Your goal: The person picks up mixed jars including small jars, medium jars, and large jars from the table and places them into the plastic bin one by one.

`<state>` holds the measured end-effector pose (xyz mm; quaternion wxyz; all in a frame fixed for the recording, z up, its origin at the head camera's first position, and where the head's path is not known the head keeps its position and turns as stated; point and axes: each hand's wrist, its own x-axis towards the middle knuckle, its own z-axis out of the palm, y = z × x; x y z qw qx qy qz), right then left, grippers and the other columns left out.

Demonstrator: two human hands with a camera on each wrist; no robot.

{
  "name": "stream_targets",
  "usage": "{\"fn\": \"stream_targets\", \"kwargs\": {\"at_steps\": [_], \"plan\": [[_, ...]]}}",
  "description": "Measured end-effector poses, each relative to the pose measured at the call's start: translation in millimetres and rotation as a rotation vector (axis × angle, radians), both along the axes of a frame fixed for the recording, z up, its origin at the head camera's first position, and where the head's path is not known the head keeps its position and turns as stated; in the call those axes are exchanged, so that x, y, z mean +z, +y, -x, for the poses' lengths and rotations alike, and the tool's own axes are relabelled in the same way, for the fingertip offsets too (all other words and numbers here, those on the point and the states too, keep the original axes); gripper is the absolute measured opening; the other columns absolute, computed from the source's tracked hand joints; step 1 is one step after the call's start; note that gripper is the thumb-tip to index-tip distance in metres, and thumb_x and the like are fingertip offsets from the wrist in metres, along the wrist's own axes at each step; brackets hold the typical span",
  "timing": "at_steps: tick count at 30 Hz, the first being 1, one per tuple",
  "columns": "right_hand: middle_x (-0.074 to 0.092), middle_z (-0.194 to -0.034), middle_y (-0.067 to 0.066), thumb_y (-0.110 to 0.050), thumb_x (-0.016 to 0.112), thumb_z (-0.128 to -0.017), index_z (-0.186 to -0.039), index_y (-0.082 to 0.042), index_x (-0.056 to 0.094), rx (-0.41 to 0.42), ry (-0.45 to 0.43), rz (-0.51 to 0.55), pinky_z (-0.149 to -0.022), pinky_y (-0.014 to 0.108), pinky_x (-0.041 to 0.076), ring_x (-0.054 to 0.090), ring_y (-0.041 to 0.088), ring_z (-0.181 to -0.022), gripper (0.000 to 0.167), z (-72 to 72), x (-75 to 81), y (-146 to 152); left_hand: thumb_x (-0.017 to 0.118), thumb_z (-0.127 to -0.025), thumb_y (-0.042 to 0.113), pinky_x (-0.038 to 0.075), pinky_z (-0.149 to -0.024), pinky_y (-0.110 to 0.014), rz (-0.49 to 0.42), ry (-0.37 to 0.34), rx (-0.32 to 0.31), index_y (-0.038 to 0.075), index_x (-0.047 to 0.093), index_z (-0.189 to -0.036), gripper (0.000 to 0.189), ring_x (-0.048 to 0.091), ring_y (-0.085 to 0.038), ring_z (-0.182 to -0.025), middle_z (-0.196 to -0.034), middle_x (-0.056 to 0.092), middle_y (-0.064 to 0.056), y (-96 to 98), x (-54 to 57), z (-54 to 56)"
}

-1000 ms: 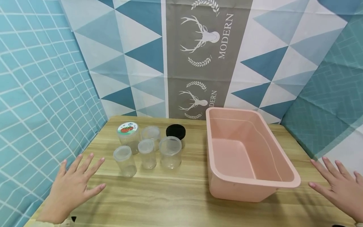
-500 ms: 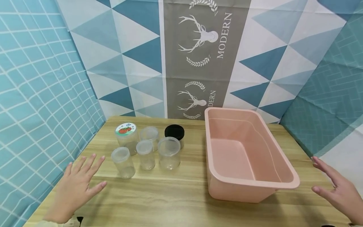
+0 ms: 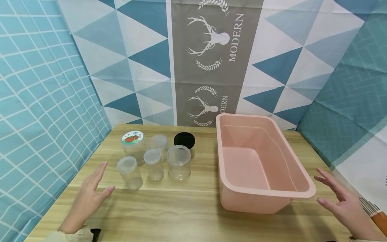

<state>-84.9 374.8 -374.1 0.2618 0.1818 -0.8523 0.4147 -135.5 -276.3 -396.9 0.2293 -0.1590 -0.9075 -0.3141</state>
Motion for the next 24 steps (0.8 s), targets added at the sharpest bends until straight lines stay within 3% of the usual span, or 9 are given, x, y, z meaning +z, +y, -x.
{"fn": "stream_targets", "kwargs": {"at_steps": [3, 7, 11, 15, 19, 24], "plan": [[0.044, -0.144, -0.007, 0.02, 0.062, -0.08, -0.141, 0.012, 0.034, 0.163, 0.042, 0.193, -0.094, 0.008, 0.033, 0.047, 0.0, -0.123, 0.068, 2.9, -3.6, -5.5, 0.064, -0.09, 0.013, 0.012, -0.105, -0.066, -0.16, -0.077, 0.013, 0.0, 0.017, -0.152, 0.079, 0.023, -0.064, -0.125, -0.144, 0.023, -0.039, 3.0, -0.5, 1.2], [0.043, -0.145, 0.005, 0.015, 0.065, -0.081, -0.139, 0.016, 0.035, 0.342, 0.124, 0.377, -0.099, 0.012, 0.032, 0.043, 0.009, -0.129, 0.065, 7.0, -9.3, -12.1, 0.063, -0.091, 0.014, 0.013, -0.1, -0.071, -0.241, -0.163, 0.076, -0.002, 0.01, -0.152, 0.083, 0.017, -0.063, -0.128, -0.147, 0.016, -0.039, 3.5, -0.9, 2.1], [0.039, -0.148, 0.006, 0.012, 0.071, -0.077, -0.137, 0.015, 0.04, 0.254, 0.189, 0.322, -0.104, 0.013, 0.026, 0.034, 0.011, -0.134, 0.067, 6.9, -14.0, -21.6, 0.062, -0.092, 0.014, 0.011, -0.101, -0.071, -0.308, -0.205, 0.11, -0.004, 0.002, -0.151, 0.086, 0.012, -0.064, -0.129, -0.149, 0.009, -0.039, 2.0, -3.3, 5.0], [0.042, -0.146, 0.005, 0.008, 0.073, -0.078, -0.134, 0.017, 0.042, 0.167, 0.207, 0.269, -0.1, 0.012, 0.031, 0.045, 0.007, -0.126, 0.064, 6.0, -15.0, -30.4, 0.061, -0.091, 0.012, 0.01, -0.102, -0.071, -0.371, -0.23, 0.097, -0.004, -0.005, -0.15, 0.09, 0.007, -0.062, -0.131, -0.149, 0.004, -0.039, 0.5, -6.9, 10.5], [0.048, -0.142, 0.007, 0.01, 0.073, -0.078, -0.133, 0.021, 0.039, 0.207, 0.232, 0.37, -0.095, 0.013, 0.036, 0.055, 0.008, -0.115, 0.065, 7.9, -15.3, -34.6, 0.06, -0.092, 0.01, 0.011, -0.103, -0.068, -0.458, -0.287, 0.078, 0.002, -0.012, -0.151, 0.093, 0.005, -0.057, -0.135, -0.151, 0.001, -0.037, 1.5, -10.7, 15.3], [0.053, -0.138, 0.004, 0.02, 0.068, -0.075, -0.135, 0.019, 0.039, 0.168, 0.191, 0.413, -0.09, 0.011, 0.04, 0.057, 0.006, -0.112, 0.066, 9.2, -14.3, -34.1, 0.061, -0.092, 0.01, 0.015, -0.103, -0.066, -0.502, -0.331, 0.074, 0.004, -0.014, -0.151, 0.095, 0.009, -0.055, -0.136, -0.151, 0.005, -0.036, 4.7, -14.6, 20.4]]}}
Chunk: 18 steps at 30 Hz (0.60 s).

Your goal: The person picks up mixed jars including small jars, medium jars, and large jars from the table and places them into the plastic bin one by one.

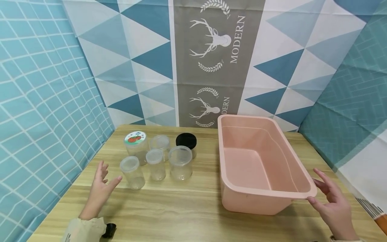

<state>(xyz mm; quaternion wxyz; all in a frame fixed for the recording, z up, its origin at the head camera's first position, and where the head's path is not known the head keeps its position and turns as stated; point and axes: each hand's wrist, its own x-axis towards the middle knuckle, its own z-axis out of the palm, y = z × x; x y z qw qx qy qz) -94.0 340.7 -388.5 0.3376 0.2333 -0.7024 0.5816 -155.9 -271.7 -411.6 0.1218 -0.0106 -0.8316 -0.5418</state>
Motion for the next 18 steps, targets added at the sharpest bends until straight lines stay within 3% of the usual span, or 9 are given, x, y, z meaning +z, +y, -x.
{"fn": "stream_targets", "kwargs": {"at_steps": [7, 14, 18], "plan": [[0.054, -0.138, -0.001, 0.022, 0.068, -0.073, -0.133, 0.018, 0.042, -0.025, -0.032, -0.104, -0.086, 0.008, 0.041, 0.058, 0.003, -0.109, 0.065, 2.9, 0.1, 0.4, 0.066, -0.089, 0.01, 0.02, -0.101, -0.066, 0.037, -0.019, -0.032, -0.001, -0.01, -0.15, 0.098, 0.014, -0.057, -0.133, -0.148, 0.013, -0.038, 11.0, -1.7, 13.4], [0.052, -0.139, 0.008, 0.006, 0.077, -0.075, -0.121, 0.024, 0.049, -0.007, 0.073, -0.153, -0.09, 0.011, 0.041, 0.048, 0.011, -0.126, 0.058, 8.6, -2.2, 2.4, 0.068, -0.086, 0.008, 0.023, -0.101, -0.067, 0.083, -0.072, -0.052, -0.004, -0.006, -0.15, 0.098, 0.02, -0.059, -0.13, -0.144, 0.02, -0.041, 17.2, 2.1, 21.0], [0.051, -0.14, 0.002, 0.01, 0.078, -0.071, -0.117, 0.023, 0.053, -0.094, 0.028, -0.232, -0.09, 0.011, 0.041, 0.046, 0.008, -0.127, 0.054, 4.9, -1.8, 2.7, 0.07, -0.085, 0.008, 0.022, -0.101, -0.068, 0.107, -0.088, -0.054, -0.005, -0.006, -0.15, 0.101, 0.021, -0.06, -0.128, -0.143, 0.022, -0.041, 22.3, 5.1, 23.9]]}}
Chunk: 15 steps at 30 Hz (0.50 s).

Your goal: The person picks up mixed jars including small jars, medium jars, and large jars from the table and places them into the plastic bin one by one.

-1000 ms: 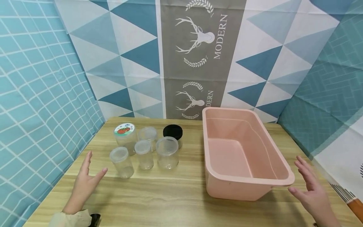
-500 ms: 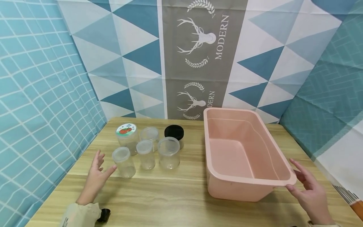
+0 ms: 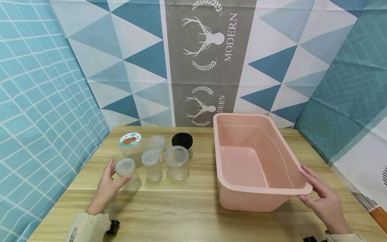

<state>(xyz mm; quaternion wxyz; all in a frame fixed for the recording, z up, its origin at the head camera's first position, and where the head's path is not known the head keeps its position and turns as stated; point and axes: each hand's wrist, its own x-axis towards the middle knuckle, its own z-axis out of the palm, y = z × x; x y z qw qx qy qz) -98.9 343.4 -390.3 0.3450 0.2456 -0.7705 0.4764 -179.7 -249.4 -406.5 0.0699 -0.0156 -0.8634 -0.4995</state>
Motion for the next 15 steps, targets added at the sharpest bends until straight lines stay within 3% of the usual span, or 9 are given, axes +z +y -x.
{"fn": "stream_targets", "kwargs": {"at_steps": [4, 11, 15], "plan": [[0.05, -0.141, -0.001, 0.016, 0.077, -0.067, -0.114, 0.02, 0.057, -0.066, -0.028, -0.07, -0.09, 0.01, 0.04, 0.046, 0.006, -0.127, 0.051, -1.6, 2.7, -0.9, 0.07, -0.085, 0.009, 0.025, -0.098, -0.069, 0.014, -0.002, 0.012, -0.005, -0.007, -0.149, 0.101, 0.023, -0.061, -0.127, -0.141, 0.024, -0.041, 3.9, 2.4, -0.6], [0.05, -0.141, -0.001, 0.015, 0.077, -0.067, -0.114, 0.018, 0.059, -0.078, -0.029, -0.091, -0.089, 0.009, 0.039, 0.047, 0.004, -0.126, 0.051, -1.3, 1.7, 0.3, 0.068, -0.088, 0.013, 0.039, -0.093, -0.061, 0.026, -0.052, 0.041, -0.007, 0.0, -0.15, 0.093, 0.03, -0.056, -0.127, -0.143, 0.025, -0.039, 7.1, 4.4, -0.6], [0.051, -0.14, -0.001, 0.015, 0.078, -0.067, -0.113, 0.017, 0.06, -0.083, -0.017, -0.085, -0.091, 0.009, 0.039, 0.046, 0.004, -0.126, 0.05, -1.6, 0.3, 2.5, 0.067, -0.089, 0.014, 0.039, -0.095, -0.056, 0.033, -0.063, 0.051, -0.011, 0.01, -0.147, 0.085, 0.036, -0.052, -0.126, -0.138, 0.034, -0.038, 9.0, 2.8, 1.8]]}}
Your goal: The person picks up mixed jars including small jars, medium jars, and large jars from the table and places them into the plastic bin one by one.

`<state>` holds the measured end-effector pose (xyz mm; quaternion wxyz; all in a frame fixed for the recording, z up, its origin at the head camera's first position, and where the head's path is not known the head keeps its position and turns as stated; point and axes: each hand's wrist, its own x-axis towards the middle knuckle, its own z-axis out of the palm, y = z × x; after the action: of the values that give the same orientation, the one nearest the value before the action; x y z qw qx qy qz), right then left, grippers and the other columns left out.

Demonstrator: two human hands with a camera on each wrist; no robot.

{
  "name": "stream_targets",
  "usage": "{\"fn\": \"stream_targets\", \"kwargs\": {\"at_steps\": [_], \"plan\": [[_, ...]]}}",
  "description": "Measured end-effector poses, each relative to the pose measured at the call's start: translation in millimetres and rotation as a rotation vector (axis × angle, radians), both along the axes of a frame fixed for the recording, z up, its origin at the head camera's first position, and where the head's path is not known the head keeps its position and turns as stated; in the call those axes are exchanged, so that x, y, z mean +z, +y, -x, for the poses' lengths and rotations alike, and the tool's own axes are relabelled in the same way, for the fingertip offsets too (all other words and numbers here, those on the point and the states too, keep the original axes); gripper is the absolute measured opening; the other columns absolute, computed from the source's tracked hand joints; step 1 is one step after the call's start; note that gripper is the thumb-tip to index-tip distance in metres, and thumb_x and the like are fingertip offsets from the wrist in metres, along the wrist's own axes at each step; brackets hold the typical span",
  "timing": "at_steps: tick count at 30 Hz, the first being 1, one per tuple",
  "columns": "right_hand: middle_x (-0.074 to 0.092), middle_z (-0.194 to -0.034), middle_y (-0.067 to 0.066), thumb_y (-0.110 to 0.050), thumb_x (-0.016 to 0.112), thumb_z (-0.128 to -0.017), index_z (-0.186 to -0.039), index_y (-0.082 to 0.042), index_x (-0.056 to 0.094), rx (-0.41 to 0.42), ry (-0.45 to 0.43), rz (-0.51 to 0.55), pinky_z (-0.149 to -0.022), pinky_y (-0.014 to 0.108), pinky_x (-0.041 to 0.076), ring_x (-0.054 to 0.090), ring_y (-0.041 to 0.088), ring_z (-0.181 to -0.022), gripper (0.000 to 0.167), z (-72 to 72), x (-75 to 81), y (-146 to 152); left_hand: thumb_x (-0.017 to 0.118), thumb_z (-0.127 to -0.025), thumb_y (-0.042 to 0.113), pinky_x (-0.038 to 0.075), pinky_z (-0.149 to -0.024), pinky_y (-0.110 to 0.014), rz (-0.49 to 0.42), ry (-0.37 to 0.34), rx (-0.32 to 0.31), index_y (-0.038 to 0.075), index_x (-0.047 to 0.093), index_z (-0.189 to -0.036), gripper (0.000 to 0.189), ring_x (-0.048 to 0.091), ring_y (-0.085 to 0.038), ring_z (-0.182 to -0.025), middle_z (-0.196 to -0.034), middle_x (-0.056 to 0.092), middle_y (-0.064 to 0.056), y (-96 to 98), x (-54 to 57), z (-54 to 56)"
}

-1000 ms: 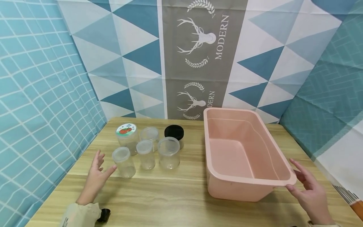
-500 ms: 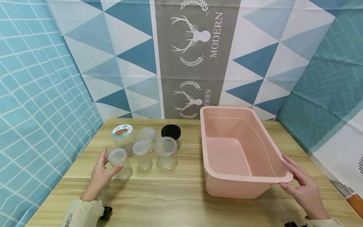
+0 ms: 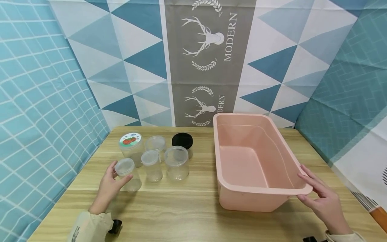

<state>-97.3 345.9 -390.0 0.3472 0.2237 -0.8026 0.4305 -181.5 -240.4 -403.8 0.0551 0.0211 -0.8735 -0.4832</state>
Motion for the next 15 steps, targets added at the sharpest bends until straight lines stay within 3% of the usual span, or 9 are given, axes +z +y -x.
{"fn": "stream_targets", "kwargs": {"at_steps": [7, 15], "plan": [[0.054, -0.138, 0.0, 0.013, 0.08, -0.064, -0.111, 0.012, 0.064, -0.007, 0.009, 0.011, -0.093, 0.009, 0.037, 0.047, 0.004, -0.125, 0.05, -0.5, 2.5, 2.0, 0.067, -0.089, 0.015, 0.038, -0.096, -0.058, 0.019, 0.048, -0.004, -0.012, 0.028, -0.141, 0.07, 0.045, -0.049, -0.119, -0.131, 0.044, -0.035, 1.6, -2.7, -0.1], [0.053, -0.138, 0.008, 0.016, 0.077, -0.067, -0.109, 0.019, 0.061, 0.045, 0.021, 0.037, -0.09, 0.01, 0.041, 0.049, 0.008, -0.125, 0.044, 0.4, 1.0, -0.5, 0.067, -0.089, 0.016, 0.038, -0.096, -0.059, 0.033, 0.018, -0.012, -0.013, 0.029, -0.139, 0.07, 0.043, -0.052, -0.121, -0.132, 0.043, -0.037, -0.4, -3.4, -2.0]]}}
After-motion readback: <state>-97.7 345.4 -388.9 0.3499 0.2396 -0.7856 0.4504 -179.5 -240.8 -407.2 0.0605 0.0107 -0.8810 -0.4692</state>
